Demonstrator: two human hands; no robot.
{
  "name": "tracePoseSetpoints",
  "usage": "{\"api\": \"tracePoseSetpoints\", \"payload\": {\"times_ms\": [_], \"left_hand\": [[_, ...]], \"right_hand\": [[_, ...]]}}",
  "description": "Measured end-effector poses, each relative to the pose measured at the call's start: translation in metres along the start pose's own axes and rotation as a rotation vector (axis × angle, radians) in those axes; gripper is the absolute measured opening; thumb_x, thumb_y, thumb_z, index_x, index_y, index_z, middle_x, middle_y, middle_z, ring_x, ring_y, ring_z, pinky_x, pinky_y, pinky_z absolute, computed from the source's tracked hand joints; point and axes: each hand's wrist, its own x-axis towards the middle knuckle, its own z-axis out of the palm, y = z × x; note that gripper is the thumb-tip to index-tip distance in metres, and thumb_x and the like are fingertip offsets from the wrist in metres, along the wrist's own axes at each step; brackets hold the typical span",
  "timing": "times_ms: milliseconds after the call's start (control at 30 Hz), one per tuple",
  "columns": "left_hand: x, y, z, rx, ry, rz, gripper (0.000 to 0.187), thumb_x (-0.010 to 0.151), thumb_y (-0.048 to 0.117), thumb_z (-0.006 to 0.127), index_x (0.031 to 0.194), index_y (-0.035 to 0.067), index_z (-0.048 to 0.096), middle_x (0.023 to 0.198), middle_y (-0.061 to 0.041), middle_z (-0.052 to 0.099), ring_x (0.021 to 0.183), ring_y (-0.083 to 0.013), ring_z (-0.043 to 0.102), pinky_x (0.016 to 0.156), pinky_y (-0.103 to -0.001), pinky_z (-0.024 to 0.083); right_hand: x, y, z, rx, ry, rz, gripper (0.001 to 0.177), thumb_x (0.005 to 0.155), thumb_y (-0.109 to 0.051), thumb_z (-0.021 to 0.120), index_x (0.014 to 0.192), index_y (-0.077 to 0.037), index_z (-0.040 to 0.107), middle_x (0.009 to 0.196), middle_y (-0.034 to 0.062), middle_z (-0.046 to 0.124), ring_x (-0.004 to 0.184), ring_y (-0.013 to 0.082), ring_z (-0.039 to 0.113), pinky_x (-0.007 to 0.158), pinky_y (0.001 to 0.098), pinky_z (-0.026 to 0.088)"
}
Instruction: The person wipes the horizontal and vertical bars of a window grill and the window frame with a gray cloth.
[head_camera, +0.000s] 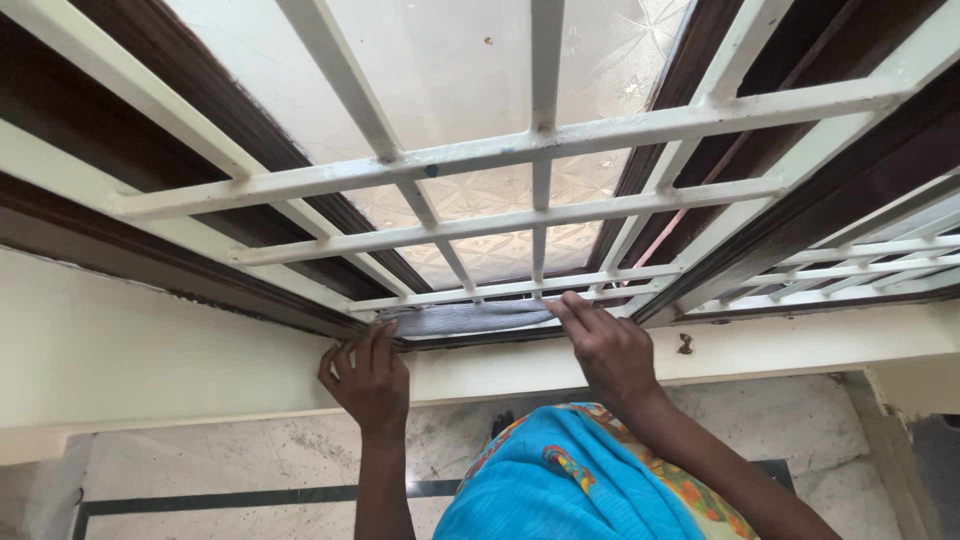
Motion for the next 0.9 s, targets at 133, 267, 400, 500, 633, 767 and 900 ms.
{"api": "tracePoseSetpoints", "payload": {"times_ms": [133, 267, 400, 500, 633, 767, 900], "left_hand": [[0.000, -0.001, 0.002, 0.016, 0.012, -0.017, 0.039, 0.085, 0.002, 0.076, 0.117, 0.023, 0.074, 0.117, 0.009, 0.071, 0.110, -0.0177, 0.060, 0.112, -0.042, 0.040], [0.003, 0.032, 0.006, -0.147, 0.001, 0.044, 0.037, 0.084, 0.002, 0.074, 0.117, 0.021, 0.074, 0.115, 0.005, 0.071, 0.107, -0.0191, 0.061, 0.111, -0.044, 0.041], [0.008, 0.069, 0.007, -0.301, -0.054, 0.149, 0.032, 0.091, 0.006, 0.074, 0.120, 0.019, 0.074, 0.115, 0.004, 0.070, 0.107, -0.0173, 0.061, 0.112, -0.044, 0.041], [0.011, 0.069, 0.002, -0.252, -0.032, 0.168, 0.032, 0.090, 0.009, 0.075, 0.120, 0.021, 0.075, 0.116, 0.006, 0.071, 0.105, -0.0160, 0.061, 0.111, -0.044, 0.040], [0.008, 0.036, 0.000, -0.108, -0.030, 0.135, 0.034, 0.083, 0.009, 0.076, 0.115, 0.021, 0.075, 0.115, 0.007, 0.072, 0.103, -0.0194, 0.062, 0.108, -0.044, 0.040], [0.005, 0.003, 0.000, 0.013, 0.016, 0.018, 0.032, 0.088, 0.007, 0.077, 0.115, 0.024, 0.076, 0.117, 0.010, 0.071, 0.109, -0.0174, 0.062, 0.111, -0.043, 0.040], [0.005, 0.004, 0.003, 0.013, 0.017, -0.021, 0.035, 0.086, 0.004, 0.077, 0.115, 0.024, 0.076, 0.117, 0.008, 0.072, 0.108, -0.0179, 0.061, 0.110, -0.042, 0.041]], "right_hand": [[0.005, -0.004, -0.005, 0.001, -0.022, -0.009, 0.046, 0.084, -0.006, 0.061, 0.128, -0.019, 0.068, 0.129, -0.0006, 0.071, 0.095, 0.0163, 0.074, 0.069, 0.0344, 0.059], [-0.010, 0.024, -0.015, -0.066, 0.063, 0.111, 0.043, 0.087, -0.007, 0.063, 0.125, -0.024, 0.072, 0.125, -0.0044, 0.073, 0.089, 0.0159, 0.075, 0.068, 0.0339, 0.059], [-0.026, 0.051, -0.026, -0.171, 0.087, 0.276, 0.033, 0.091, -0.013, 0.068, 0.121, -0.028, 0.075, 0.122, -0.0044, 0.075, 0.078, 0.0193, 0.073, 0.062, 0.0345, 0.058], [-0.028, 0.052, -0.025, -0.163, 0.093, 0.277, 0.033, 0.093, -0.012, 0.067, 0.122, -0.027, 0.073, 0.125, -0.0029, 0.074, 0.079, 0.0190, 0.073, 0.065, 0.0337, 0.058], [-0.017, 0.032, -0.011, -0.091, 0.096, 0.174, 0.043, 0.088, -0.004, 0.064, 0.125, -0.025, 0.072, 0.124, -0.0042, 0.073, 0.086, 0.0168, 0.075, 0.065, 0.0321, 0.059], [0.003, 0.003, 0.003, -0.019, 0.039, 0.019, 0.045, 0.083, -0.006, 0.065, 0.125, -0.019, 0.071, 0.127, -0.0015, 0.072, 0.082, 0.0152, 0.074, 0.067, 0.0329, 0.059], [0.008, 0.003, -0.001, 0.009, 0.046, -0.009, 0.042, 0.084, -0.008, 0.065, 0.124, -0.020, 0.070, 0.123, -0.0045, 0.072, 0.084, 0.0146, 0.074, 0.064, 0.0331, 0.058]]}}
